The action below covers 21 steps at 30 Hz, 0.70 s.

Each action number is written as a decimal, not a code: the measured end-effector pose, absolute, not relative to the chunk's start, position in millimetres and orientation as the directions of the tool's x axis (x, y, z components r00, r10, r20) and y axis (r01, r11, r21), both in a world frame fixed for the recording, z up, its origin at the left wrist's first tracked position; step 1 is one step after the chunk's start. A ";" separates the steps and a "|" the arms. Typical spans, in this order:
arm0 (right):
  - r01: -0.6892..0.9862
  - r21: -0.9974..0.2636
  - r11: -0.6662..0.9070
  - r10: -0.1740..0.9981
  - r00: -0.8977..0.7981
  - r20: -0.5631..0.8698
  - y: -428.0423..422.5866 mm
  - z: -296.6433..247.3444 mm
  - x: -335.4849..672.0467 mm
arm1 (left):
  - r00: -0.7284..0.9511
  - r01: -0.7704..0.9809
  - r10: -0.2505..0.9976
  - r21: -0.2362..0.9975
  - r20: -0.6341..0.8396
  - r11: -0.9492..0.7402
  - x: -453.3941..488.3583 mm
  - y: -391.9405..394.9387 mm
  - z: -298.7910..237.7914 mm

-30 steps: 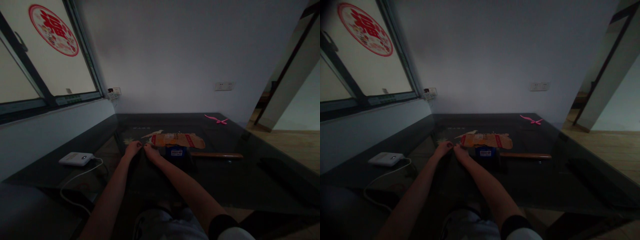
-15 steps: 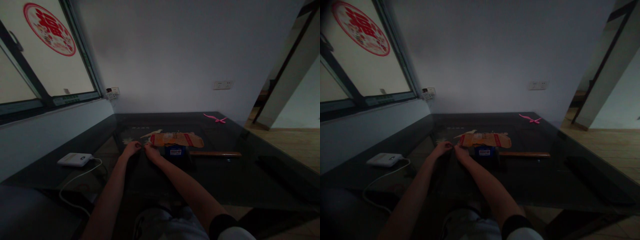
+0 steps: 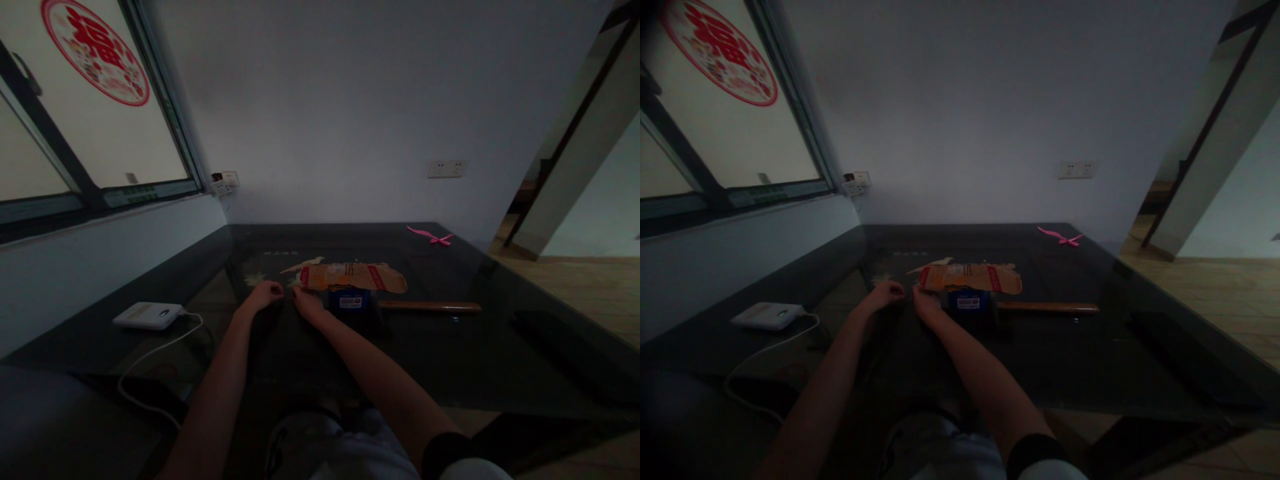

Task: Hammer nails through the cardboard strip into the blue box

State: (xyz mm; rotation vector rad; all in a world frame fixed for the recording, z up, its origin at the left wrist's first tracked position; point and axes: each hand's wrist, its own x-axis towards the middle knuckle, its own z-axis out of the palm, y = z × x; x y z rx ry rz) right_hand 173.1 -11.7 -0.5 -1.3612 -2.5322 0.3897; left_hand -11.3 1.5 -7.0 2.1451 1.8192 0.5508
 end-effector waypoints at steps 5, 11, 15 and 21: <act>0.777 -0.297 0.556 0.829 -0.544 0.128 -12.9 -1.9 176.1 | 0.130 0.898 0.990 0.416 0.062 -0.144 -12.0 -0.2 -6.7; 0.752 -0.240 0.614 0.789 -0.594 0.157 -21.3 8.6 183.4 | 0.123 0.899 0.992 0.422 0.016 -0.118 -11.1 -4.1 -0.9; 0.746 -0.225 0.626 0.779 -0.608 0.152 -23.2 14.8 186.7 | 0.098 0.908 0.995 0.411 -0.014 -0.083 -12.2 -6.9 1.8; 0.763 -0.234 0.603 0.798 -0.583 0.153 -18.6 8.2 187.2 | 0.079 0.903 0.994 0.428 -0.073 -0.041 -14.9 -7.5 2.2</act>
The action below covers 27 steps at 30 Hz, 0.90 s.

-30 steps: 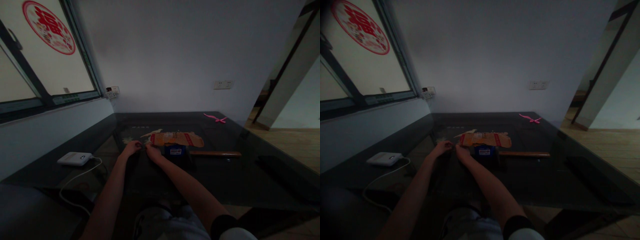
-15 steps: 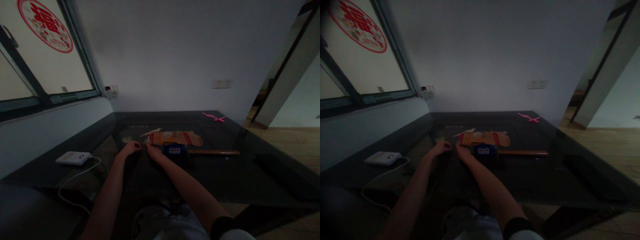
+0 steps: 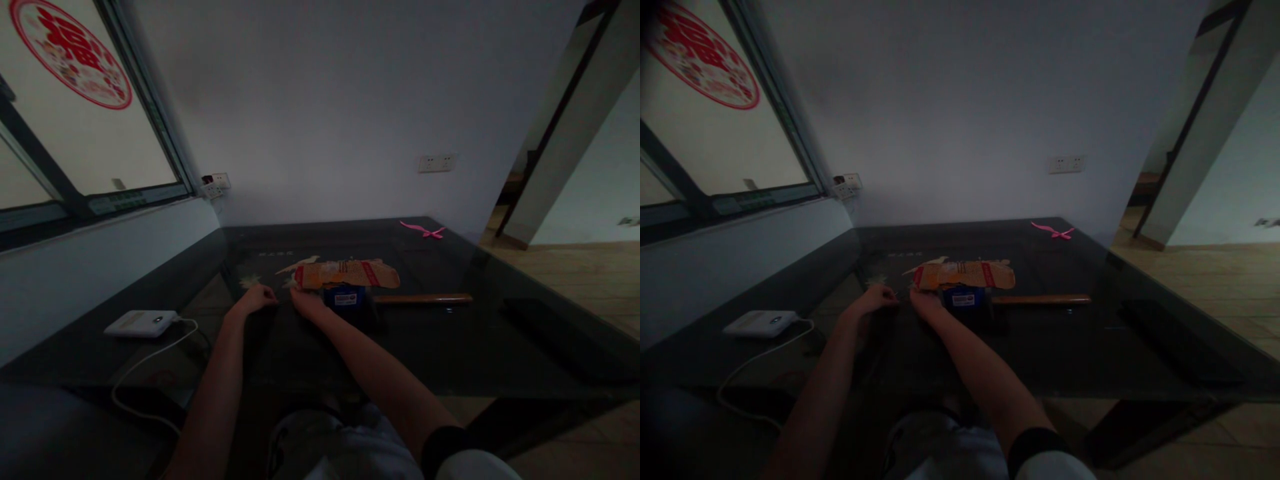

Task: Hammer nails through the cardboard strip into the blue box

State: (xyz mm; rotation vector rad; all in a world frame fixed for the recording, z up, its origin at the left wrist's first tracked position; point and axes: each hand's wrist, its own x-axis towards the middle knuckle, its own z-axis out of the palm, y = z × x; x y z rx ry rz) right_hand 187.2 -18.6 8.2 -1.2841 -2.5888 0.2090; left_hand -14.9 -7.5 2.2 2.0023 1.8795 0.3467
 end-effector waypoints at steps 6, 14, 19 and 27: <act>0.773 -0.252 0.582 0.813 -0.557 0.168 -18.9 1.7 185.4 | 0.094 0.912 0.993 0.405 -0.068 -0.058 -17.4 -6.1 -0.9; 0.766 -0.259 0.589 0.808 -0.542 0.232 -30.8 17.2 183.0 | 0.090 0.908 0.994 0.406 0.062 -0.107 -13.4 -6.4 2.6; 0.674 -0.245 0.697 0.716 -0.634 0.291 -54.3 42.1 185.8 | 0.085 0.910 0.976 0.384 0.199 -0.157 -7.8 -4.9 9.5; 0.285 -0.420 0.862 0.490 -0.682 0.543 -82.1 79.1 260.3 | -0.082 0.786 0.762 0.512 0.643 -0.347 30.6 -18.1 35.7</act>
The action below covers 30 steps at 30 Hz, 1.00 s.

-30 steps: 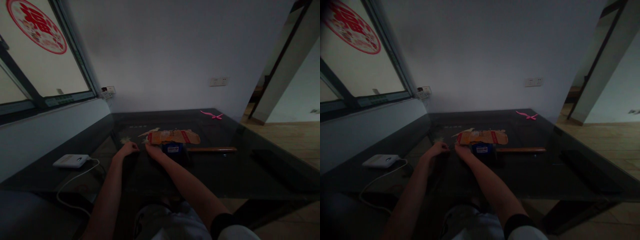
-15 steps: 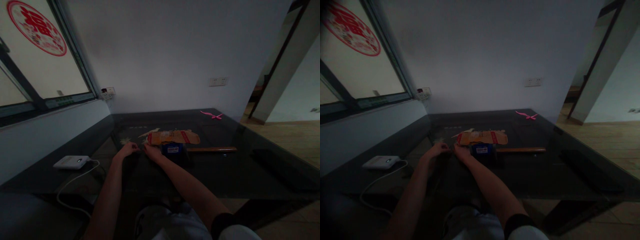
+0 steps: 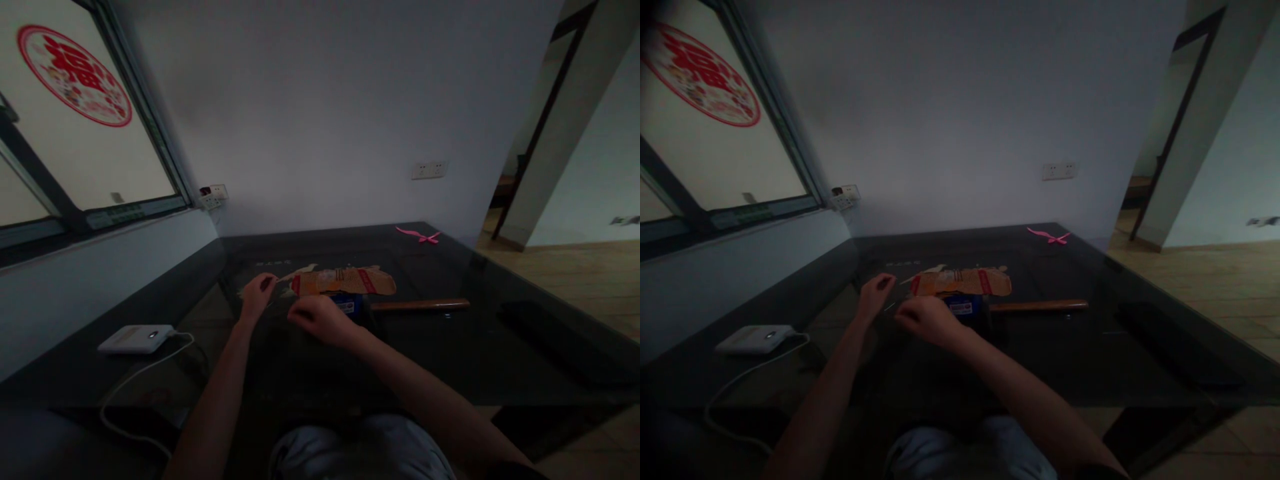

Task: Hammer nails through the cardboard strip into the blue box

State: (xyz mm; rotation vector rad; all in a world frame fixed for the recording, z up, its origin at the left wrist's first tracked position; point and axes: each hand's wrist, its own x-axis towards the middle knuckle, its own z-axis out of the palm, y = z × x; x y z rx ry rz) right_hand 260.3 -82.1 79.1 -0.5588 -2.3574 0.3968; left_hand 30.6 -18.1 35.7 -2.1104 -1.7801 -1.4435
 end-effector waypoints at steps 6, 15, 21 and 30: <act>0.574 -0.626 0.528 0.822 -0.159 0.547 -10.9 87.9 333.9 | 0.163 0.718 0.759 0.452 0.630 -0.529 112.0 -17.2 61.8; 0.624 -0.571 0.534 0.840 -0.319 0.438 25.9 64.4 332.2 | 0.262 0.779 0.881 0.452 0.394 -0.434 168.7 4.0 67.6; 0.640 -0.595 0.486 0.861 -0.233 0.453 26.3 59.9 330.7 | 0.228 0.840 0.894 0.387 0.385 -0.381 170.3 2.6 68.5; 0.516 -0.706 0.485 0.842 -0.059 0.536 23.5 65.2 326.7 | 0.214 0.871 0.884 0.327 0.416 -0.365 175.5 -3.1 66.0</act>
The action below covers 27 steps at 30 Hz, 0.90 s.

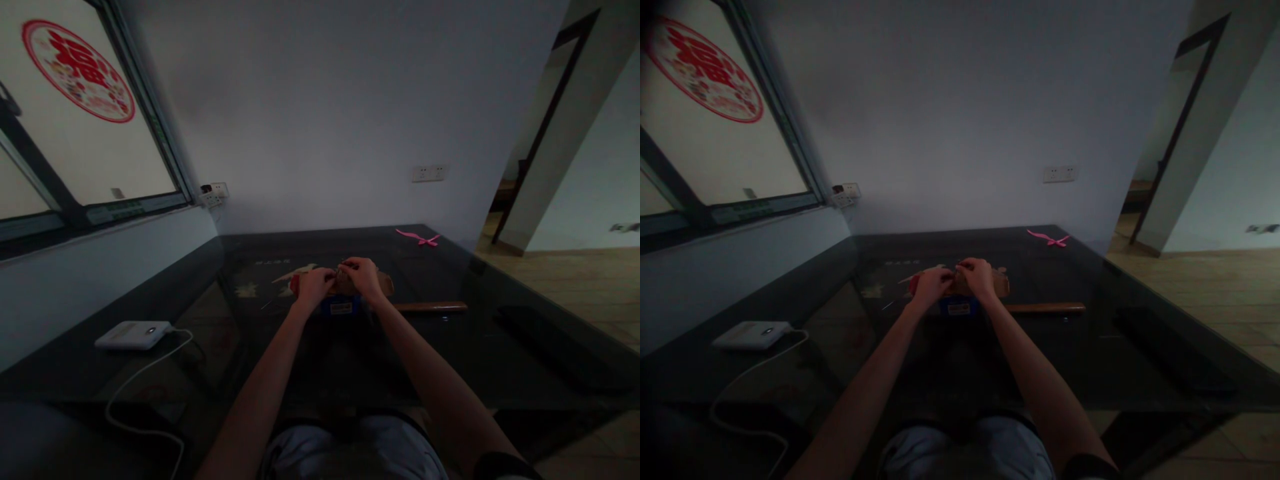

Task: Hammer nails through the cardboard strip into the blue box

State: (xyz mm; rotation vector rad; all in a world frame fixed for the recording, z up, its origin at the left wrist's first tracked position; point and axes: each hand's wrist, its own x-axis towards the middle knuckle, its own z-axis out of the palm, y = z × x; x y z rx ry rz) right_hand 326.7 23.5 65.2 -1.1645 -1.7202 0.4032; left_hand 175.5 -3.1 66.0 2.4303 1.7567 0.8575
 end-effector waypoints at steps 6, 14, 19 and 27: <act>0.406 -0.772 0.490 0.844 -0.002 0.536 20.4 62.9 330.8 | 0.104 0.655 0.831 0.591 0.547 -0.471 172.1 -4.0 64.6; 0.243 -0.815 0.526 0.849 -0.081 0.523 -5.5 78.5 325.8 | -0.057 0.764 0.822 0.555 0.567 -0.330 72.1 -14.6 55.7; 0.170 -0.758 0.630 0.712 -0.516 0.476 -56.3 78.8 285.1 | -0.061 0.917 0.956 0.394 0.288 -0.061 3.7 -22.6 25.5; 0.519 -0.504 0.690 0.684 -0.696 0.219 -62.3 36.2 205.9 | 0.029 0.913 0.992 0.401 0.123 -0.076 4.3 -29.7 3.1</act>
